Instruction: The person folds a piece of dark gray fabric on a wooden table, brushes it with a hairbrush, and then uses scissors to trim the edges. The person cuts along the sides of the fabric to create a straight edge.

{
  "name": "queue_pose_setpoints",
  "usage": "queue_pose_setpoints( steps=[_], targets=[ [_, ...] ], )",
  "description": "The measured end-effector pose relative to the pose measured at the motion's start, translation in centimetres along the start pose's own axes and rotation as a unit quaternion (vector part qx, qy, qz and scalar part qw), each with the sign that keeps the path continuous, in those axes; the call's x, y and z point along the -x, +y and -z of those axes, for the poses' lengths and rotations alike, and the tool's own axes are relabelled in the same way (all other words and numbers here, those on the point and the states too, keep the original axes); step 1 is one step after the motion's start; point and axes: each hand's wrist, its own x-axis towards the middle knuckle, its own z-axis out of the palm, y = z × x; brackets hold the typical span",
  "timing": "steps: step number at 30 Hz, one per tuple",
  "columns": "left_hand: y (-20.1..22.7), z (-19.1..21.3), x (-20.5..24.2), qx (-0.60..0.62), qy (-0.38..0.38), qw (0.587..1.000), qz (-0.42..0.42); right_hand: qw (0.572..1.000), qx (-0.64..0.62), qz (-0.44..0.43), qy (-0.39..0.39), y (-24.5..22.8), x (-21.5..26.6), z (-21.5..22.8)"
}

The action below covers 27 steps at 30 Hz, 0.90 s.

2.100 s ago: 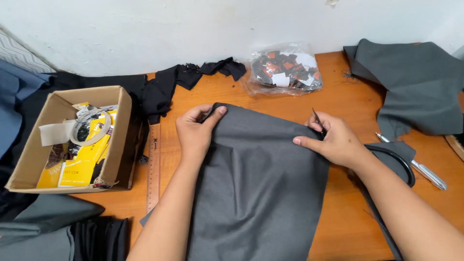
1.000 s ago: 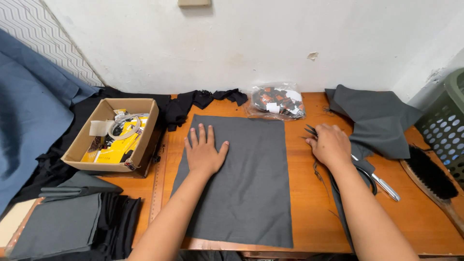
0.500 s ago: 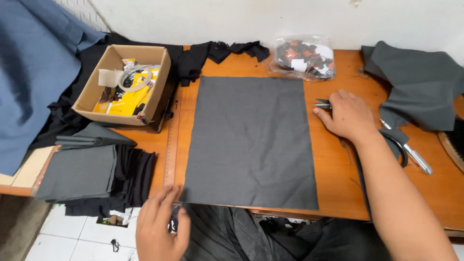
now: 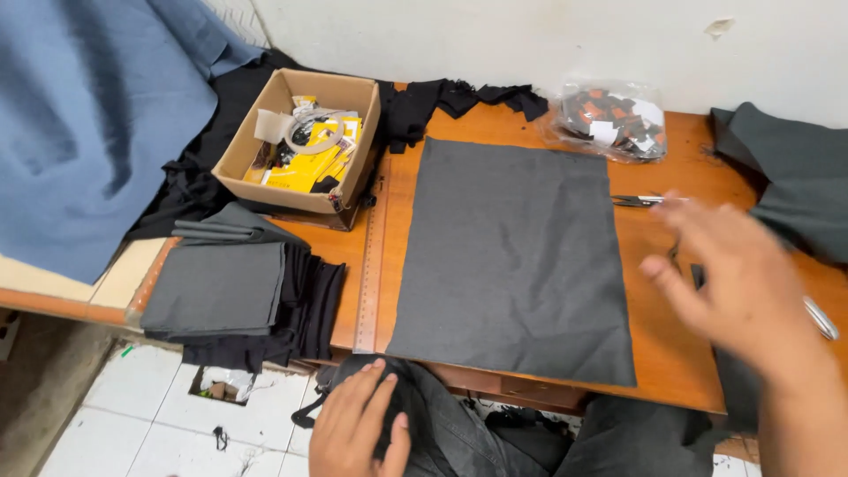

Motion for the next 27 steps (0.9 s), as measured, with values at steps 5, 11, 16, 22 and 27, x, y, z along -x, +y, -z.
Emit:
queue_pose_setpoints(
  steps=[5,11,16,22,27],
  targets=[
    [-2.0,-2.1,-1.1,-0.101,-0.123,0.98,-0.119,0.981,0.121,0.125,-0.089,-4.5,7.5,-5.2],
    [-2.4,-2.1,-0.8,-0.089,-0.049,0.977,-0.185,0.989,0.11,0.093,-0.028,-5.3,12.7,-7.2],
    [-1.9,-1.4,-0.8,-0.027,0.042,0.981,-0.19,0.999,0.042,0.02,0.024,-6.7,13.6,-6.4],
    [-2.6,-0.4,1.7,0.031,0.133,0.981,-0.136,0.988,-0.061,-0.032,0.139,-7.8,14.9,-5.6],
    [-5.7,-1.2,6.9,-0.026,0.077,0.992,-0.093,0.98,-0.167,-0.001,0.106,-7.4,16.0,-4.8]
  ],
)
